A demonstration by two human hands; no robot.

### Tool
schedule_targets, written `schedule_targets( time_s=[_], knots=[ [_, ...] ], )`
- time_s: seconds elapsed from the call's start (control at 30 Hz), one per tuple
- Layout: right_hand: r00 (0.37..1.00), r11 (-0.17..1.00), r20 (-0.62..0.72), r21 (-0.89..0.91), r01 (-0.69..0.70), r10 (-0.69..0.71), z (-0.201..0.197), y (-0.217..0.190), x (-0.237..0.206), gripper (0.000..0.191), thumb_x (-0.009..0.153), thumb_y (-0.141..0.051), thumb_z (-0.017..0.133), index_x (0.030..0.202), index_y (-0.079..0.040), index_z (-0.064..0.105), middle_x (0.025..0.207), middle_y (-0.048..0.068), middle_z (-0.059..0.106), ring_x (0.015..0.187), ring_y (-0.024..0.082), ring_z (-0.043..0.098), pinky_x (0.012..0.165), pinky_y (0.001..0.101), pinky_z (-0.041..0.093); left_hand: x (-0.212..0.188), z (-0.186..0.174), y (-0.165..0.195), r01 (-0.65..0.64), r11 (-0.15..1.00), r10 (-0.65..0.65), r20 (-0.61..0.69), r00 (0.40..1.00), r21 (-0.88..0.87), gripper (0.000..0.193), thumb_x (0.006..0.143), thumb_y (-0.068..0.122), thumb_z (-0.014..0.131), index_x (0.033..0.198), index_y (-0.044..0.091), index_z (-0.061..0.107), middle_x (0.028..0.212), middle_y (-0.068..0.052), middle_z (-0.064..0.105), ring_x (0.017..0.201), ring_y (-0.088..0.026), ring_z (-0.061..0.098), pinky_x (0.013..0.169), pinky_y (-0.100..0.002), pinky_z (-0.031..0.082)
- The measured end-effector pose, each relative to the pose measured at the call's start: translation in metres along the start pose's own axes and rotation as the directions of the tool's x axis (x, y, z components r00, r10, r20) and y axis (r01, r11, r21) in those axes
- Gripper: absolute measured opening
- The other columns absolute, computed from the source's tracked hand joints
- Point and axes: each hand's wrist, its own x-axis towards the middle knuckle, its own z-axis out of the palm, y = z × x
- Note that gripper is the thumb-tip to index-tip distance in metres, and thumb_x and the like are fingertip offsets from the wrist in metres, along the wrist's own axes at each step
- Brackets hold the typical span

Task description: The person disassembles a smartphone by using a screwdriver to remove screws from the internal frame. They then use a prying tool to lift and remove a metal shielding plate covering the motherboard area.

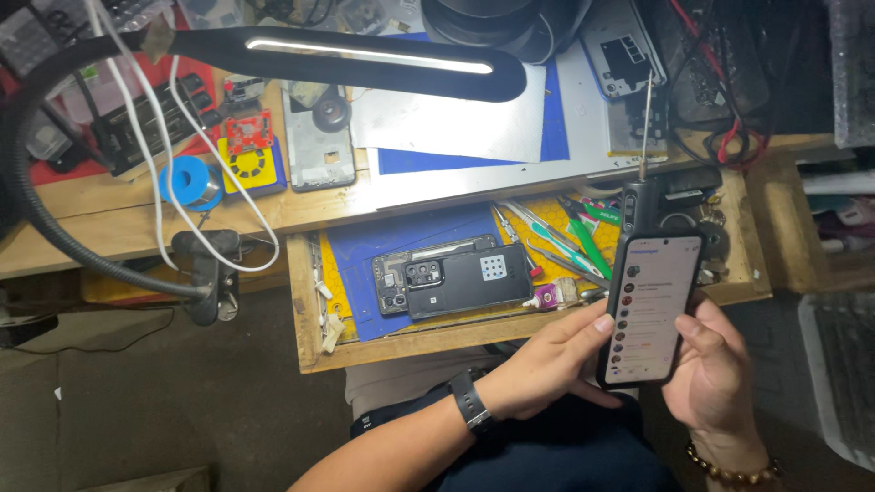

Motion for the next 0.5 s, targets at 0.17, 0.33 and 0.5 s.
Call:
schedule_targets(
  time_s=[0.17, 0.33, 0.5],
  knots=[
    [0.997, 0.999, -0.057, -0.001, 0.045, -0.045, -0.003, -0.006, 0.007, 0.054, 0.096, -0.015, 0.046, 0.143, 0.011, 0.042, 0.133, 0.021, 0.060, 0.126, 0.026, 0.060, 0.109, 0.0425, 0.048, -0.029, -0.003, 0.040, -0.244, 0.656, 0.345, 0.004, 0.939, 0.715, 0.051, 0.107, 0.028, 0.061, 0.151, 0.005, 0.050, 0.134, -0.017, 0.068, 0.122, -0.025, 0.068, 0.097, -0.037, 0.056],
    [0.995, 0.996, -0.046, -0.044, 0.083, -0.085, -0.010, -0.020, 0.017, 0.052, 0.096, -0.012, 0.047, 0.143, 0.011, 0.043, 0.129, 0.020, 0.061, 0.122, 0.026, 0.062, 0.106, 0.0431, 0.050, -0.080, -0.040, 0.097, 0.003, 0.004, 0.706, -0.005, 0.708, 1.000, 0.041, 0.094, 0.021, 0.075, 0.131, 0.007, 0.064, 0.119, -0.013, 0.071, 0.104, -0.027, 0.070, 0.088, -0.038, 0.058],
    [0.991, 0.991, -0.066, -0.064, 0.115, -0.120, -0.010, -0.024, 0.027, 0.050, 0.097, -0.012, 0.048, 0.142, 0.009, 0.045, 0.128, 0.019, 0.062, 0.119, 0.024, 0.063, 0.105, 0.0415, 0.050, -0.093, -0.067, 0.106, 0.365, -0.424, 0.815, 0.173, 0.553, 0.829, 0.043, 0.083, 0.025, 0.080, 0.120, 0.006, 0.070, 0.126, -0.016, 0.065, 0.123, -0.038, 0.059, 0.105, -0.053, 0.046]
  ],
)
